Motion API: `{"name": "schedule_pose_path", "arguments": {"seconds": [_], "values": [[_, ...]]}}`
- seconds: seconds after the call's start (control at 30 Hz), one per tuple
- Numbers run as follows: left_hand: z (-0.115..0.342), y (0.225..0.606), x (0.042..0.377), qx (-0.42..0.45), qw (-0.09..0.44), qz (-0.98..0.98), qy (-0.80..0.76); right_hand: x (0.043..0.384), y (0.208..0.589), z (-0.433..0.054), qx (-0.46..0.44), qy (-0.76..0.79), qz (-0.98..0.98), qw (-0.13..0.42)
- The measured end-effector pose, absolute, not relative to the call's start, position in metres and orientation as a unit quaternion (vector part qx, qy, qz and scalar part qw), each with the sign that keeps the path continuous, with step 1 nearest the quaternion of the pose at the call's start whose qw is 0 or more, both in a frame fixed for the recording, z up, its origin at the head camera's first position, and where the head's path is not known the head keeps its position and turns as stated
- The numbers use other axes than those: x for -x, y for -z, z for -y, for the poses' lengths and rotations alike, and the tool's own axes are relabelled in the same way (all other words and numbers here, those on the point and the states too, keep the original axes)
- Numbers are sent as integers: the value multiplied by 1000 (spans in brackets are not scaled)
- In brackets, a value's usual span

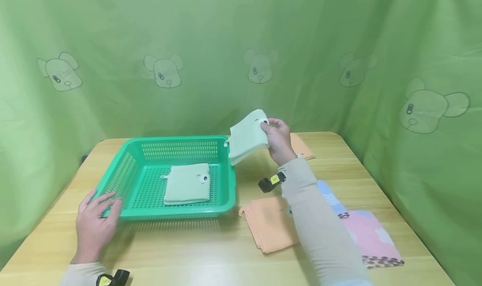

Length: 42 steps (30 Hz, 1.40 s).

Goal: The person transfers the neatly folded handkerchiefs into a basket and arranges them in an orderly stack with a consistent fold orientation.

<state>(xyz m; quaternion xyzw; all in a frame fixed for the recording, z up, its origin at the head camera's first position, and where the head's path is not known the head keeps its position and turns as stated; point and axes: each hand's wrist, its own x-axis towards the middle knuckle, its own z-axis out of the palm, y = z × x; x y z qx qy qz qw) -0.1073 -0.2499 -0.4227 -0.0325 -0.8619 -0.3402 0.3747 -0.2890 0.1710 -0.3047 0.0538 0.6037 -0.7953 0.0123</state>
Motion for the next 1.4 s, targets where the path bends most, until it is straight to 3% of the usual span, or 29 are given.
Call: {"name": "schedule_pose_path", "arguments": {"seconds": [1.4], "values": [[250,421,107,44,392,858,329,286,305,-138,-47,796,-603,22]]}}
